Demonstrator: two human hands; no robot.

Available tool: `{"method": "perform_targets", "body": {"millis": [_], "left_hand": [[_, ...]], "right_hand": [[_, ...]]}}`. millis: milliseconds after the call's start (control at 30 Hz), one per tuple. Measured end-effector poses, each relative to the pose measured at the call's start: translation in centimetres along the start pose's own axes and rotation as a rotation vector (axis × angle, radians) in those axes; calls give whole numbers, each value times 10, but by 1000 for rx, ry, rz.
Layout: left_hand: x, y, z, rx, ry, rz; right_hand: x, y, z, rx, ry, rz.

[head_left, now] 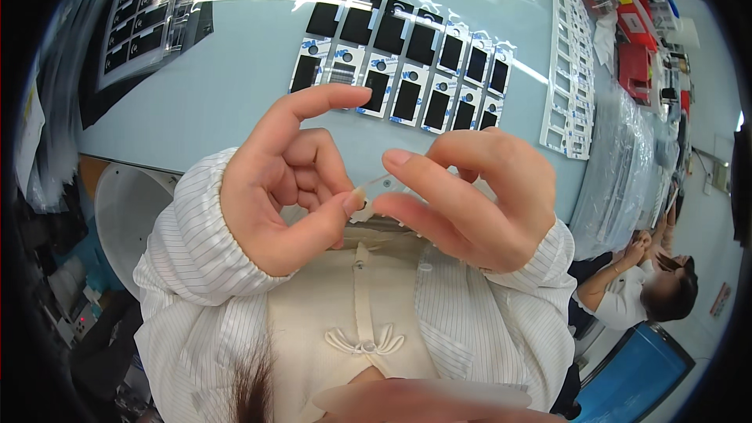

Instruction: Applying small plastic components or frames to electronic display modules on an assembly line.

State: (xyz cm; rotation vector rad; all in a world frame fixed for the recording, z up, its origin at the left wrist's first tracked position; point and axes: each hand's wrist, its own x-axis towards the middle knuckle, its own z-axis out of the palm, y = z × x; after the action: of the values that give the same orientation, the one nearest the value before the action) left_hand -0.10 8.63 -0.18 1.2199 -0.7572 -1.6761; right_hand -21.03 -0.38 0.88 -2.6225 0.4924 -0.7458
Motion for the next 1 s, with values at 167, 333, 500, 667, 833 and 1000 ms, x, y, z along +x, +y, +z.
{"method": "perform_targets", "body": {"millis": [167,333,500,667,833,1000], "left_hand": [[-2,6,-5,-2,-31,-20],[3,6,-5,-15,-26,-43],[1,12,-7,-16,-4,-74],[5,6,-11,-46,-37,-87],[10,1,-13,-72,45,-27],[12,-4,-13,-28,46,26]], "right_hand": [[0,5,-7,5,-62,-48],[-3,9,5,119,120,73],[-6,10,-1,508,141,447],[-13,16,2,664,156,510],[-10,11,1,594,198,510],[-18,9,7,307,155,252]]}}
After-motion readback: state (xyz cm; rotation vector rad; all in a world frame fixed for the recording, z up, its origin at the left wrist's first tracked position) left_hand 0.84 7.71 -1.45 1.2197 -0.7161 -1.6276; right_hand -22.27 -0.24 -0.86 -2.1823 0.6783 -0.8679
